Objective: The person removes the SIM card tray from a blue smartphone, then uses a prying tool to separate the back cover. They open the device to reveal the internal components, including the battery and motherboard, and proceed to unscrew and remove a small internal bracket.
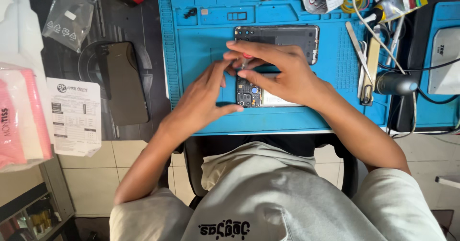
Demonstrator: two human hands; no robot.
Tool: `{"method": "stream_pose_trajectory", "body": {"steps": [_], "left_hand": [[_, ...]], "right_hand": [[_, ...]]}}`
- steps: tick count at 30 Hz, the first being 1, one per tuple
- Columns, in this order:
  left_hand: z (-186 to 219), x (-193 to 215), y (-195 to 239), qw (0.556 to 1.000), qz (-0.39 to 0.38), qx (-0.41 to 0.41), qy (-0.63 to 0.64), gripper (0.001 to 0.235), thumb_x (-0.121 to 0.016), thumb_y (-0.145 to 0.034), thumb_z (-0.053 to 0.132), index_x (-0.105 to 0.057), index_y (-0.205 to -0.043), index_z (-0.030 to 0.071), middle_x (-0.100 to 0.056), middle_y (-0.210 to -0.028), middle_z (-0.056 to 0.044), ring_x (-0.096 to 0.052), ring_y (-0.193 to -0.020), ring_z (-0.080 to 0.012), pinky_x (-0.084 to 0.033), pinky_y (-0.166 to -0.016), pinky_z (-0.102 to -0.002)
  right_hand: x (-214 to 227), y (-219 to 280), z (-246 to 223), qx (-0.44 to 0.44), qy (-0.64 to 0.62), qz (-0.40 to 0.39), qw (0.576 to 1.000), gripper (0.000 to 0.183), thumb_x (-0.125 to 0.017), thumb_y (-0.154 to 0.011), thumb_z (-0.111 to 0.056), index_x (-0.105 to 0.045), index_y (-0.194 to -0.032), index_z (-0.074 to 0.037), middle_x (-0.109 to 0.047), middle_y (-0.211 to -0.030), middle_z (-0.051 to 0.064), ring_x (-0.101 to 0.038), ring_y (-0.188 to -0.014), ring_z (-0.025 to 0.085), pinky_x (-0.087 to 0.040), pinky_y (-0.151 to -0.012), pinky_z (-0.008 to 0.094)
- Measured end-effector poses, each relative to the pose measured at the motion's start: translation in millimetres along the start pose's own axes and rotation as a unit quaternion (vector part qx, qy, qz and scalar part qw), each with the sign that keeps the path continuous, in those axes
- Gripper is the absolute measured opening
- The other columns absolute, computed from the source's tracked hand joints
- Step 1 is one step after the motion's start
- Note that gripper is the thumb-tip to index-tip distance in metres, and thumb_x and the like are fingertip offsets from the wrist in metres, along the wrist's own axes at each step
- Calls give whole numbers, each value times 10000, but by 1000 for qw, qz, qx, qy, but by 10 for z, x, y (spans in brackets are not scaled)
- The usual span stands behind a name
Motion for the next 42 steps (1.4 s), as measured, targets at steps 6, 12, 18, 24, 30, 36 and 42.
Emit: {"method": "stream_pose_trajectory", "body": {"steps": [6, 12, 18, 24, 30, 36, 42], "left_hand": [[153, 111, -46, 993, 56, -105, 1, 382, -839, -881, 211, -710, -1194, 36, -642, -1181, -102, -673, -1037, -294, -562, -891, -404], [333, 76, -219, 979, 124, -162, -29, 143, -821, -924, 145, -774, -1027, 57, -683, -1051, -38, -684, -955, -223, -579, -798, -356], [334, -79, -698, 966, 98, -219, -91, 70, -801, -948, 123, -793, -1000, 77, -659, -1009, -27, -663, -963, -209, -575, -779, -357], [250, -214, -1072, 959, 87, -235, -136, 111, -792, -931, 114, -782, -1034, 74, -654, -1059, -3, -646, -1030, -182, -582, -851, -332], [114, -19, -745, 964, 105, -215, -114, 271, -771, -979, 80, -729, -1244, 44, -635, -1131, -43, -636, -1075, -210, -575, -923, -346], [40, 121, -152, 981, 80, -161, -77, 250, -781, -949, 77, -729, -1193, 63, -636, -1168, -33, -633, -1081, -248, -570, -919, -367], [49, 136, 93, 982, 49, -175, -49, 536, -827, -853, 226, -649, -1324, 45, -614, -1348, -80, -590, -1188, -288, -535, -1007, -399]], "right_hand": [[104, 51, -18, 1, -42, 29, 999, 516, -675, -1029, 97, -512, -1506, -14, -704, -1326, 168, -729, -1166, 228, -647, -993, 322], [338, 281, -142, 26, -51, 90, 994, 528, -658, -1071, 139, -477, -1544, -9, -706, -1274, 204, -754, -1135, 236, -644, -1003, 322], [564, 573, -183, 59, 46, 208, 975, 509, -670, -1109, 156, -418, -1528, 17, -677, -1250, 233, -734, -1153, 291, -659, -975, 340], [513, 749, -42, 31, 34, 227, 973, 511, -674, -1117, 140, -389, -1521, 10, -692, -1226, 231, -743, -1132, 290, -658, -956, 337], [192, 745, 30, 27, 16, 180, 983, 515, -687, -1072, 118, -468, -1523, 0, -690, -1234, 232, -743, -1138, 283, -675, -945, 330], [-56, 635, -27, 1, 9, 135, 991, 481, -682, -1049, 101, -502, -1486, 6, -711, -1264, 203, -750, -1136, 262, -663, -942, 317], [-177, 490, -105, 24, 84, 106, 990, 445, -708, -1028, 82, -543, -1436, 22, -724, -1255, 179, -760, -1138, 246, -671, -968, 333]]}}
Point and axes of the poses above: each hand's wrist, its own y-axis away from the middle knuckle, its own x-axis out of the back of the hand, z = x × y, the point moved 4 cm from there along -y, towards the middle knuckle
